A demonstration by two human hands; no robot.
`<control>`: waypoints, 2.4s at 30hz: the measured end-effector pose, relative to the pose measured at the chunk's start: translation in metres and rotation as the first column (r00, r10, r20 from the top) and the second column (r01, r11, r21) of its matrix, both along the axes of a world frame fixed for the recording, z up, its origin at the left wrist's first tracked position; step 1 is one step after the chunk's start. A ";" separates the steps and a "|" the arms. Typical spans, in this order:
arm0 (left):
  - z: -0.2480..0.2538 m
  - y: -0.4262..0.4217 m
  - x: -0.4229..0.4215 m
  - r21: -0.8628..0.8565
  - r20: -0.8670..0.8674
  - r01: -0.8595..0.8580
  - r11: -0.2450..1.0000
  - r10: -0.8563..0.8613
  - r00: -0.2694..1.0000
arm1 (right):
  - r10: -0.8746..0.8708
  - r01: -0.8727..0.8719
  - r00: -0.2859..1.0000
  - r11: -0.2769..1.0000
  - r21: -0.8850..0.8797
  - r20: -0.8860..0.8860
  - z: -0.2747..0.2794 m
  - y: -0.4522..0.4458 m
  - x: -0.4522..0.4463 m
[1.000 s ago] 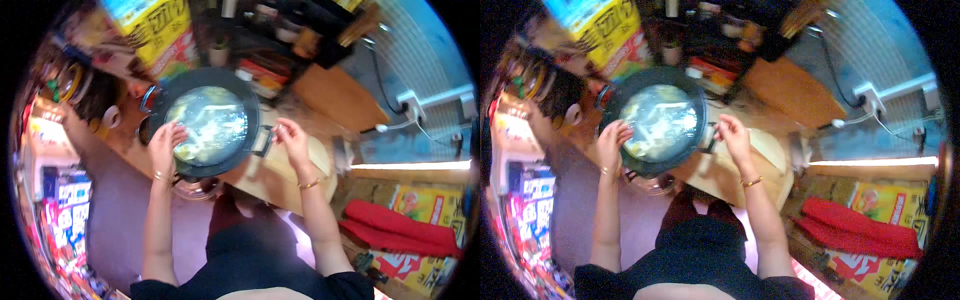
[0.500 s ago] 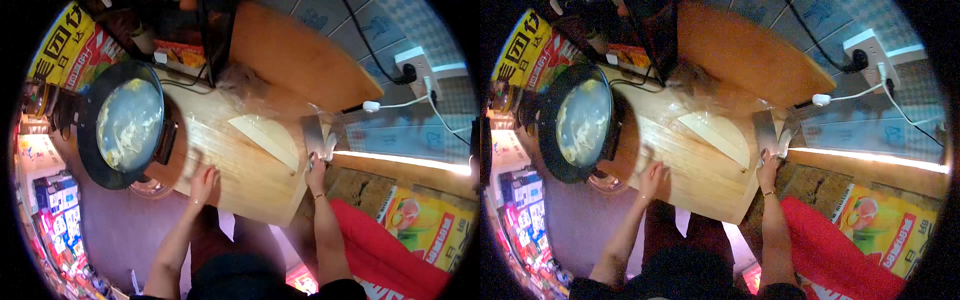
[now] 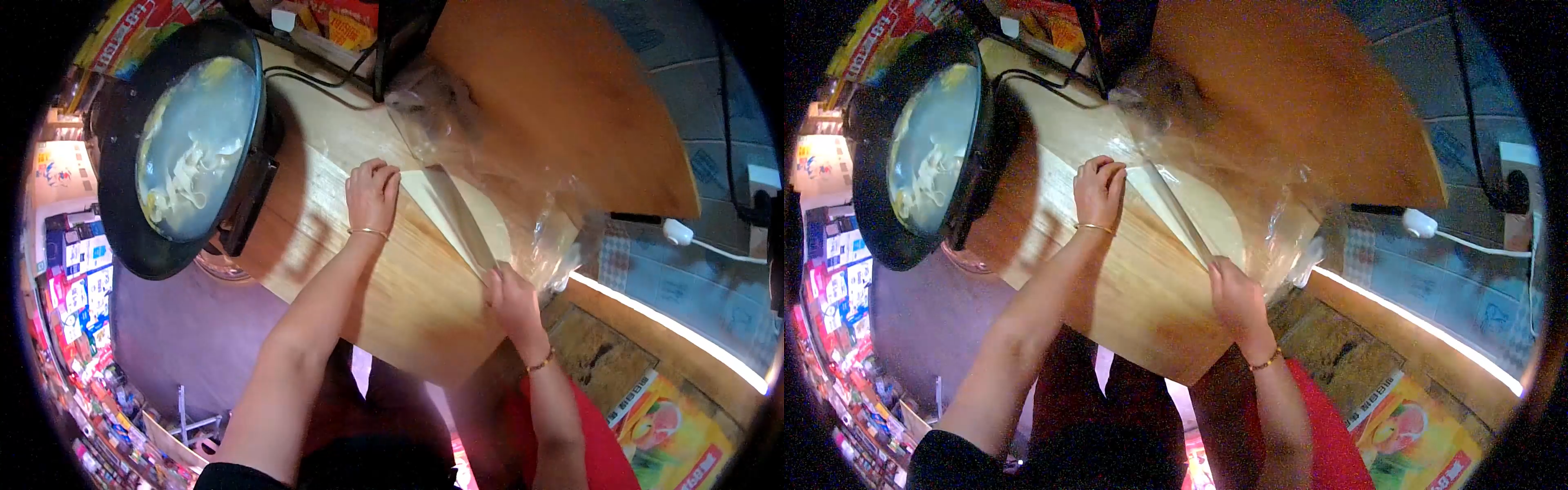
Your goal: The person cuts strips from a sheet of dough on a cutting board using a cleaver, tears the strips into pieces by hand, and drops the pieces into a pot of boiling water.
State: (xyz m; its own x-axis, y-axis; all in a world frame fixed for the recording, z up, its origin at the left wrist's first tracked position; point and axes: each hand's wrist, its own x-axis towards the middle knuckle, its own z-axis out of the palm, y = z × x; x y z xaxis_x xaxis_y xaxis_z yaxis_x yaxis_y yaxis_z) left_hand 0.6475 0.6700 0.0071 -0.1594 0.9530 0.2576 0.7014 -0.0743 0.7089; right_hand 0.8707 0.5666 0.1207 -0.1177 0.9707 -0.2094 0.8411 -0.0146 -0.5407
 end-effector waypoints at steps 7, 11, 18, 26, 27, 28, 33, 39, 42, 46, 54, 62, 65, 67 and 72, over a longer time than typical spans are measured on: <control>-0.003 0.004 0.003 -0.076 -0.048 -0.085 0.994 0.081 0.996 | 0.162 -0.160 0.981 0.987 -0.020 0.107 -0.021 0.038 -0.019; -0.006 0.004 0.002 -0.048 -0.043 -0.084 0.995 0.082 0.996 | 0.177 -0.178 0.973 0.984 -0.010 0.147 -0.024 0.038 -0.023; -0.006 0.003 0.003 -0.014 -0.080 -0.069 0.997 0.068 0.994 | 0.180 -0.169 0.960 0.983 -0.068 0.215 -0.017 0.039 -0.025; -0.004 0.003 0.002 -0.048 -0.076 -0.062 0.997 0.058 0.995 | 0.223 -0.209 0.938 0.975 -0.080 0.267 -0.013 0.040 -0.028; -0.005 0.003 0.002 -0.039 -0.081 -0.064 0.997 0.061 0.995 | 0.224 -0.209 0.937 0.974 -0.083 0.266 -0.013 0.041 -0.029; -0.005 0.003 0.003 -0.033 -0.086 -0.066 0.997 0.063 0.994 | 0.237 -0.210 0.930 0.970 -0.122 0.280 -0.013 0.043 -0.029; -0.004 0.004 0.003 -0.070 -0.083 -0.056 0.996 0.050 0.995 | 0.255 -0.227 0.919 0.966 -0.124 0.301 -0.024 0.041 -0.024; -0.001 0.005 0.003 -0.148 -0.110 -0.059 0.987 0.043 0.993 | 0.261 -0.241 0.910 0.965 -0.103 0.321 -0.036 0.038 -0.021; -0.003 0.003 0.005 -0.096 -0.087 -0.068 0.993 0.060 0.994 | 0.255 -0.233 0.913 0.967 -0.107 0.318 -0.034 0.037 -0.020; -0.006 0.002 0.003 -0.038 -0.113 -0.047 0.998 0.043 0.993 | 0.228 -0.196 0.922 0.972 -0.131 0.312 -0.032 0.024 -0.011; -0.006 0.001 0.005 -0.080 -0.132 -0.048 0.996 0.038 0.990 | 0.231 -0.175 0.882 0.970 -0.168 0.412 -0.014 -0.046 0.058; -0.009 0.001 0.005 -0.027 -0.140 -0.043 0.999 0.038 0.989 | 0.193 -0.120 0.914 0.969 -0.215 0.357 -0.026 -0.079 0.098; -0.012 0.001 0.007 -0.037 -0.153 -0.045 0.998 0.039 0.987 | 0.217 -0.096 0.887 0.950 -0.297 0.408 -0.031 -0.081 0.101; -0.011 0.002 0.007 -0.028 -0.150 -0.045 0.999 0.040 0.988 | 0.177 -0.087 0.914 0.964 -0.249 0.366 -0.035 -0.081 0.100; -0.007 0.000 0.005 -0.076 -0.141 -0.029 0.997 0.018 0.990 | 0.062 0.015 0.950 0.970 -0.242 0.307 -0.011 -0.080 0.100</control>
